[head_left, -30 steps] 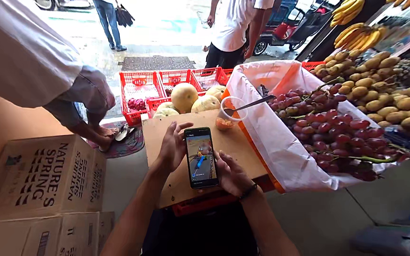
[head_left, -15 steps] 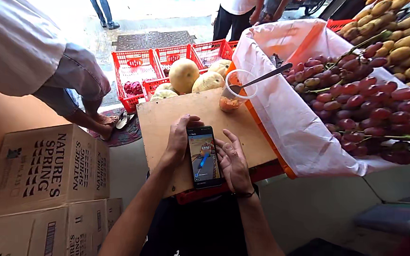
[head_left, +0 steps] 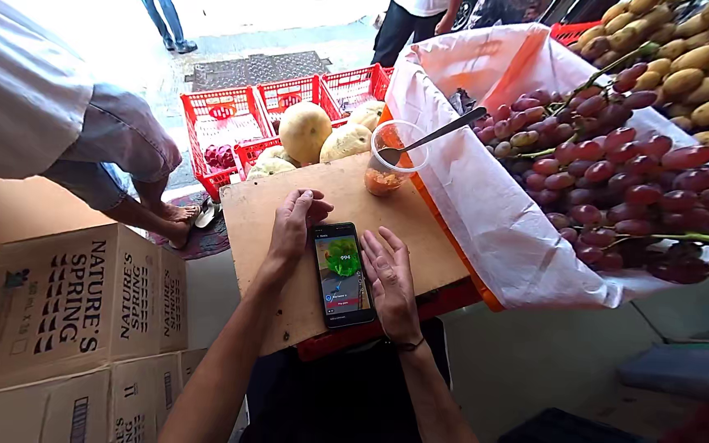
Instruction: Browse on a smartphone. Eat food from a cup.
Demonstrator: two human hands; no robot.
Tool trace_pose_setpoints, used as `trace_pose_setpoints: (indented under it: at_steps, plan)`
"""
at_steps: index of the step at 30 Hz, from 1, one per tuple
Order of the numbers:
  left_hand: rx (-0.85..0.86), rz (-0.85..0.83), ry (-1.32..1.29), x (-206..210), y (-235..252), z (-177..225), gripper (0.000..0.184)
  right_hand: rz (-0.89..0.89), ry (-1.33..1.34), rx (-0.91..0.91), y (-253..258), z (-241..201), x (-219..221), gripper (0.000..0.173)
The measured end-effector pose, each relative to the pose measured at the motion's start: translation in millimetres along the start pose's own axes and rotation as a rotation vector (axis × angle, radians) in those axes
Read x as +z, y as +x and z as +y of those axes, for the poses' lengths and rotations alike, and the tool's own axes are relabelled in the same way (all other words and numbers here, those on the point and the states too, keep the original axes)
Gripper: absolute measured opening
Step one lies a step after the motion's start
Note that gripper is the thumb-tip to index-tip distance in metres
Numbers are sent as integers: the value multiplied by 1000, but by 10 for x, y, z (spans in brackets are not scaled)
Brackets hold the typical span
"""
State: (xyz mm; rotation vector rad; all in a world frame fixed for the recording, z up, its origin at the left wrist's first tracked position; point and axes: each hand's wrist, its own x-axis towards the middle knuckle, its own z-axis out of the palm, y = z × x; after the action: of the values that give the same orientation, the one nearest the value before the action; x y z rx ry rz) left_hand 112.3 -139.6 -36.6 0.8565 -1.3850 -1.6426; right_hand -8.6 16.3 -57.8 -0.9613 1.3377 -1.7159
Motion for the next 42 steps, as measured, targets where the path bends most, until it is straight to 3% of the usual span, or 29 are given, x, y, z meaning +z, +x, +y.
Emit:
trace_pose_setpoints:
  at_steps: [6,11,13,17,20,23,27,30,33,36,39,42]
  plan:
    - [67,-17,26,169,694,291,40,66,75,7,48,45,0,55]
    - [-4,23,-108,511,1388,377,44,133,77,-39,46,65,28,51]
    - [95,-14,-17,537,1577,157,44,161,61,-54,47,56,27,54]
    - [312,-153,401,441,1725,-214,40,225,63,-128,19,80,-6,47]
    - [418,-376,377,347,1680,-196,50,277,160,-196,-2,107,-3,39]
    - [350,-622,210,342,1566,-121,69,332,258,-233,39,55,-67,36]
    - [286,-781,99,404,1487,-93,101,349,50,-383,332,-218,-327,43]
    - [344,-809,174,447,1476,-123,118,273,-226,-212,586,-366,-384,58]
    - [411,-745,301,504,1442,-158,113,203,-503,-74,780,-420,-361,69]
    - [466,-642,382,576,1417,-182,100,244,-662,-93,943,-449,-399,70]
    - [516,-627,378,583,1434,-185,88,255,-632,-122,1097,-511,-424,71]
    - [531,-641,325,545,1484,-221,80,251,-407,-95,1245,-486,-449,66]
